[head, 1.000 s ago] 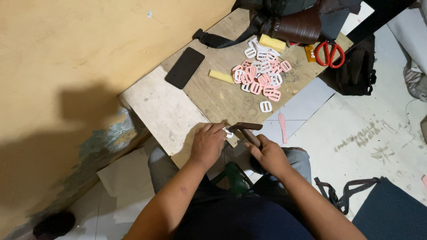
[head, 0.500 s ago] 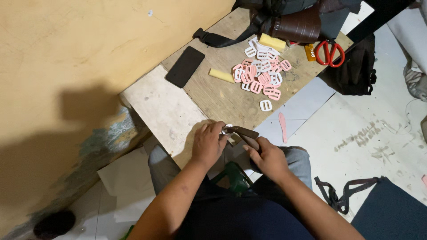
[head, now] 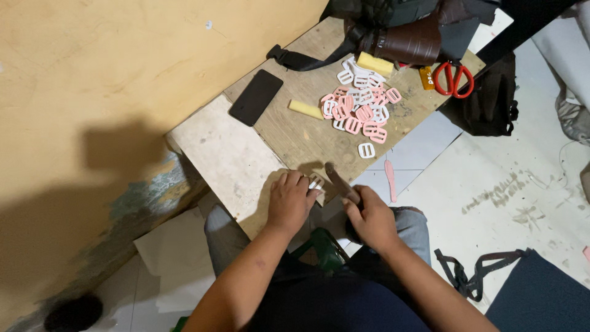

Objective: The person uses a hammer to separate interlocked pink and white plastic buckles on a wooden workbench. They pick up pairs of buckles, position them on the bench, and strike them with the hammer to separate the components, then place the separated pieces aside.

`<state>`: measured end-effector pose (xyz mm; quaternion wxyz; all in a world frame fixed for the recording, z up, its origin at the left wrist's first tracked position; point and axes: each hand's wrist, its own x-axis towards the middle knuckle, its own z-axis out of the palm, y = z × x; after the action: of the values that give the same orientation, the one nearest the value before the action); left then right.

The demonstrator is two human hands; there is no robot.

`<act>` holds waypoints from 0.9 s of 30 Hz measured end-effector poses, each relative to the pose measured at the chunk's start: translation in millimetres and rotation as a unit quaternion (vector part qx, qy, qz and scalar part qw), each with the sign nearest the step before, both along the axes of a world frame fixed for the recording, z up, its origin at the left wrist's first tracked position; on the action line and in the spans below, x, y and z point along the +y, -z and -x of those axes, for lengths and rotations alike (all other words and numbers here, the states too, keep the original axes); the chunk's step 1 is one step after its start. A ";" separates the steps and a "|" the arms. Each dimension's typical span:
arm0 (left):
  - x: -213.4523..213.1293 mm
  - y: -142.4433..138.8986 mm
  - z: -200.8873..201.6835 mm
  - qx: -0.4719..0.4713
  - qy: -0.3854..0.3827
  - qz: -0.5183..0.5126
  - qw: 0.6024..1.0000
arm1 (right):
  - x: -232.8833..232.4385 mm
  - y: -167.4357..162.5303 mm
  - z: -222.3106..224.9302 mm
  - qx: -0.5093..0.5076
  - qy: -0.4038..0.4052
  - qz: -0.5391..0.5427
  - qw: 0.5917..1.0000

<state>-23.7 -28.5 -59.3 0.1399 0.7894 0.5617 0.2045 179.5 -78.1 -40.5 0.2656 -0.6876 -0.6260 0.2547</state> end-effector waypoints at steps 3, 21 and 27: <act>2.6 -1.3 -3.9 -0.008 -0.018 0.009 1.000 | 13.1 3.9 -2.3 -0.040 -0.036 -0.115 0.992; -43.5 -199.7 14.0 -0.349 -0.004 -0.274 0.896 | 33.5 -79.9 3.4 -0.023 -0.035 -0.256 0.966; -72.9 -253.2 41.1 -0.465 0.163 -0.387 0.779 | -31.6 -213.3 -11.9 0.247 -0.159 -0.470 0.832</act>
<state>-64.8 -101.4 193.8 0.0985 0.6657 0.1651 0.7210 191.3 -109.8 172.8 0.6587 -0.2849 -0.6841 0.1299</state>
